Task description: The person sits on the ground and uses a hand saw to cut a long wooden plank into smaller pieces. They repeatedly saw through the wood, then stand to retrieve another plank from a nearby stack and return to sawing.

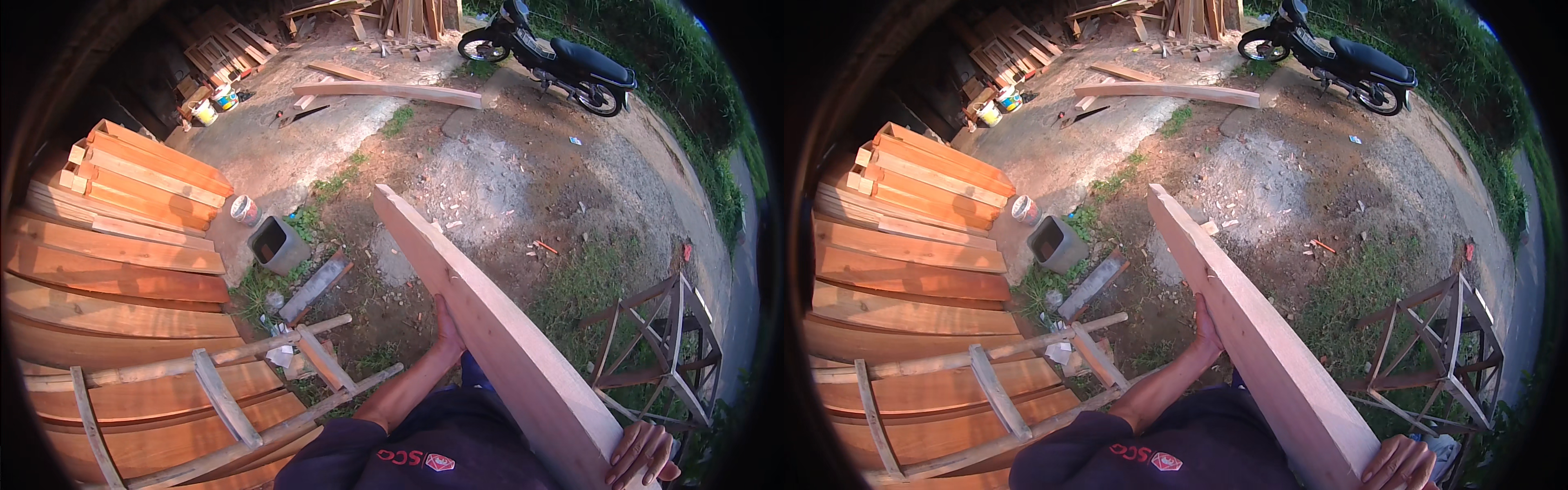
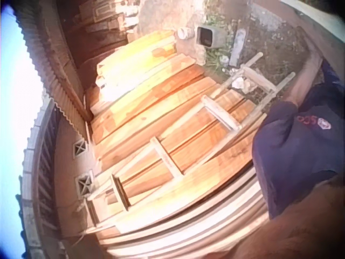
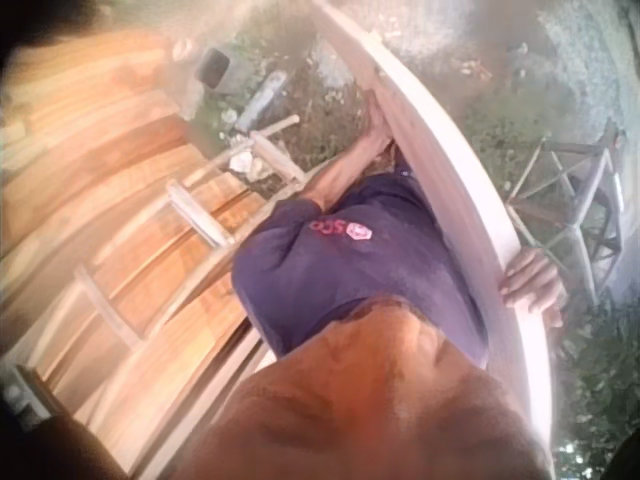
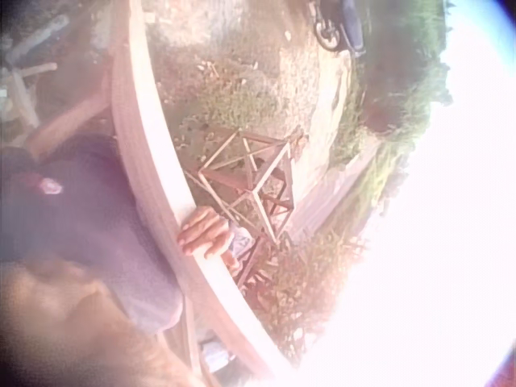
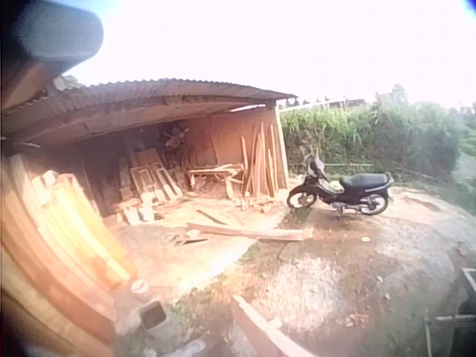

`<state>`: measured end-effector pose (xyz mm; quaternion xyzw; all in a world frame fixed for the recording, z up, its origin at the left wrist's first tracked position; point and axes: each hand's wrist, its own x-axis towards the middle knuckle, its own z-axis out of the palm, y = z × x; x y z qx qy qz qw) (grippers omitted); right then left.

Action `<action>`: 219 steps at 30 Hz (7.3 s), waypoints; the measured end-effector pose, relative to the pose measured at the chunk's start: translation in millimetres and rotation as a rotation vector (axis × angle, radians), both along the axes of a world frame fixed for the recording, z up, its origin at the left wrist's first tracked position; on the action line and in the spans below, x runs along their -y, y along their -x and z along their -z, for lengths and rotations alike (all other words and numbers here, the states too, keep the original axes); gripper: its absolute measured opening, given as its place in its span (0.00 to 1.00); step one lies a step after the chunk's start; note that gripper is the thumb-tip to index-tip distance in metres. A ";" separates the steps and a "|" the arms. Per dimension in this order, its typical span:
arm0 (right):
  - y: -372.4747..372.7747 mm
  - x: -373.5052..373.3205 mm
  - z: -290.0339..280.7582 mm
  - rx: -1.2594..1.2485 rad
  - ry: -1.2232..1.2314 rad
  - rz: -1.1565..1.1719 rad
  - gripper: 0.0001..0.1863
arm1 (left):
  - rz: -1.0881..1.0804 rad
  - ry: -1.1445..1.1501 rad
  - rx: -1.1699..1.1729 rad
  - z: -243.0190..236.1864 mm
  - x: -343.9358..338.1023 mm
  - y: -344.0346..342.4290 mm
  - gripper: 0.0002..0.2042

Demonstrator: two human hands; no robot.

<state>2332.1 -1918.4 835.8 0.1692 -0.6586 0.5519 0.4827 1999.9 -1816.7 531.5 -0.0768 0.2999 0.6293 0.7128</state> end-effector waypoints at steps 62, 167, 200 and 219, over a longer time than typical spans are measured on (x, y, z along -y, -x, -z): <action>1120.3 -1124.3 361.0 -0.653 1.697 0.266 0.39 | -0.448 0.634 -0.498 -40.9 -878.4 1227.8 0.35; 2011.2 -1540.1 812.7 1.159 2.039 1.627 0.54 | 1.198 -0.653 -2.665 398.1 -1743.6 1948.8 0.59; 2030.6 -1526.0 868.8 1.306 1.714 1.572 0.55 | 0.881 -0.794 -2.648 431.1 -1768.0 1906.2 0.42; 2054.7 -1532.4 819.8 1.544 0.985 1.515 0.48 | 1.091 -0.910 -2.407 425.7 -1782.7 1921.5 0.45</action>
